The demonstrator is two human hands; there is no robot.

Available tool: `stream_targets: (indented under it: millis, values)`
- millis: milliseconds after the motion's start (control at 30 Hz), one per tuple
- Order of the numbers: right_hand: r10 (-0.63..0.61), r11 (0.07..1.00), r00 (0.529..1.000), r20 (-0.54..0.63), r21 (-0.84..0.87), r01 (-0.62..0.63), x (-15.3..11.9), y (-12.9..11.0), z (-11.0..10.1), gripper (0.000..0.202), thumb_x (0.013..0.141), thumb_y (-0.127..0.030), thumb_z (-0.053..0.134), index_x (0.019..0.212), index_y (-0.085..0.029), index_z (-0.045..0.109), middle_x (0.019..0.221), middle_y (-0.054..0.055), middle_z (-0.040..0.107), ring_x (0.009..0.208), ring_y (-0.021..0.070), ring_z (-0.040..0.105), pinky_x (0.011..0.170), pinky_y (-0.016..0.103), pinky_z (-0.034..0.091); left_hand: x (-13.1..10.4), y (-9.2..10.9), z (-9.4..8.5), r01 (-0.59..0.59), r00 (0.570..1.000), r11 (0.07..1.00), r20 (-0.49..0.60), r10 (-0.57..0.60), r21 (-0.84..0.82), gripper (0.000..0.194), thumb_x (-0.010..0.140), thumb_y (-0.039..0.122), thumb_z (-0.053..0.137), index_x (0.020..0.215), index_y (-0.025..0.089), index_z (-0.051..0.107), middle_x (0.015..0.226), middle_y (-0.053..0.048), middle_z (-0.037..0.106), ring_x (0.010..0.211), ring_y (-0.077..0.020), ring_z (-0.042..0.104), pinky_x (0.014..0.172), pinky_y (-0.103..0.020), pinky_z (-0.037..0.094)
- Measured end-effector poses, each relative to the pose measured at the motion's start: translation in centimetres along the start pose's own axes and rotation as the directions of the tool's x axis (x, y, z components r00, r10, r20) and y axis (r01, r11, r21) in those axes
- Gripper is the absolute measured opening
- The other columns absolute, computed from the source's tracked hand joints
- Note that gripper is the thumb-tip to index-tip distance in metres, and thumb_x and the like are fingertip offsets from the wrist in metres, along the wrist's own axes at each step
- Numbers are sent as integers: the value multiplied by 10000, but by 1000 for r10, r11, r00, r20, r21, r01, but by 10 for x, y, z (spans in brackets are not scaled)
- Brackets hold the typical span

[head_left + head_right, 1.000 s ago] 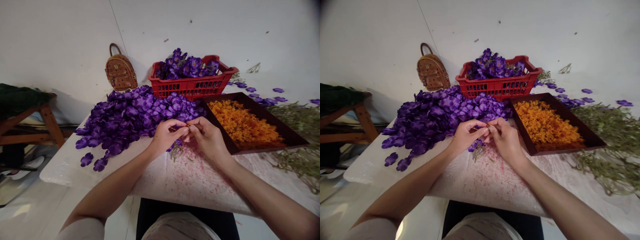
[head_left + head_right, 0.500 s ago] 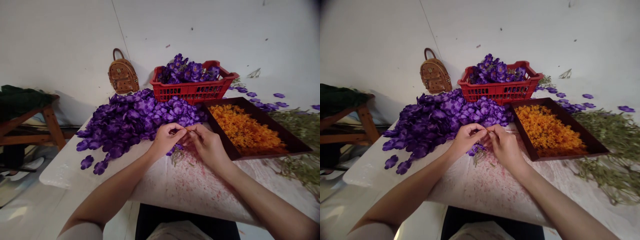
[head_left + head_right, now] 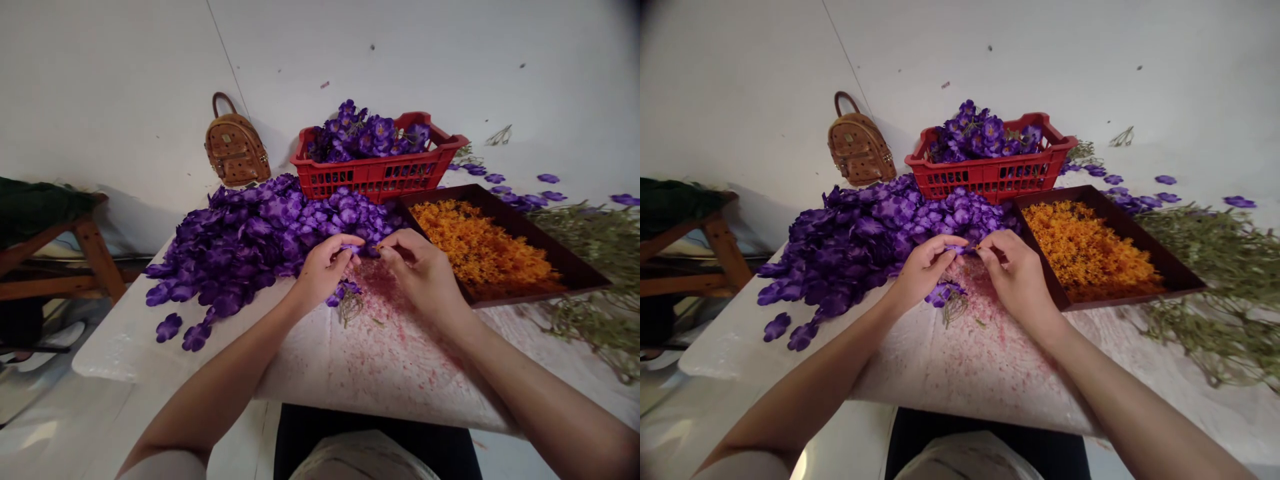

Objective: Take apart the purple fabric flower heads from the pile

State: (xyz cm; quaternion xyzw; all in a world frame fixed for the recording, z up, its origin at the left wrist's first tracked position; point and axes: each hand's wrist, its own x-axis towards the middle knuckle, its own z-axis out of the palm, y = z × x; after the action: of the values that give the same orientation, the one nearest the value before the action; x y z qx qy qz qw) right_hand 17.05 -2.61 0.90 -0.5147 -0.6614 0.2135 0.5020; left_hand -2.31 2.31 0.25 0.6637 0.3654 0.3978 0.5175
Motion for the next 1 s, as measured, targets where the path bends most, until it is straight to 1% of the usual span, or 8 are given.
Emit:
stream_targets:
  millis: [133,300,433,533,633,767,867,1000]
  values:
    - [240,909,962,129,319,-269,2,6,2,248,943,-452,712,817,-250,640,821,18,620,787,205,572,754,348,466,-2,-1,1,-19,1000,997,-20,21,80,234,997,141,568,1222,204,572,875,-31,776,767,-138,725,721,-247,549]
    - [343,747,903,259,508,-430,-3,1,10,320,851,-494,829,779,-245,642,867,16,642,880,212,619,874,371,510,-1,-2,3,26,999,996,-46,-22,88,124,983,180,621,1064,208,531,801,-10,761,739,-152,753,684,-245,559]
    - [365,699,889,276,550,-457,-4,-4,15,322,831,-486,851,765,-245,648,850,17,625,876,210,608,865,373,520,-1,-2,4,-2,1000,997,-4,3,74,308,956,106,619,1234,200,525,689,51,699,701,-144,751,690,-236,558]
    - [359,717,901,242,547,-432,-4,-3,17,318,835,-481,831,755,-241,637,814,14,606,825,203,586,820,367,511,-1,-3,6,20,1000,999,18,-20,32,359,947,122,651,1278,195,530,704,45,715,667,-142,748,680,-238,565]
    - [343,762,923,176,521,-383,-4,0,17,286,865,-460,791,769,-242,633,818,18,605,794,197,565,786,361,491,-1,-5,7,70,998,997,-5,-70,-39,215,954,215,688,1139,181,583,744,4,755,638,-147,738,666,-257,580]
    - [338,796,933,124,492,-353,-3,-1,15,257,886,-398,757,746,-241,610,799,6,561,768,182,523,757,344,453,1,-7,5,18,995,1000,-102,-20,-21,130,908,246,748,852,167,662,789,-11,755,672,-112,678,666,-227,533]
    - [324,806,933,155,472,-358,-4,-3,15,244,887,-370,744,736,-238,604,774,-2,522,730,172,478,718,336,411,2,-7,3,20,988,1000,-154,-23,-23,128,879,255,777,819,165,709,766,3,723,662,-99,620,637,-214,487]
    - [284,859,948,147,401,-319,-3,-1,15,256,899,-368,712,725,-240,574,743,-5,494,701,174,441,688,339,372,2,-6,4,61,988,995,-138,-70,-74,120,871,277,786,870,168,736,746,3,709,631,-102,604,610,-219,492]
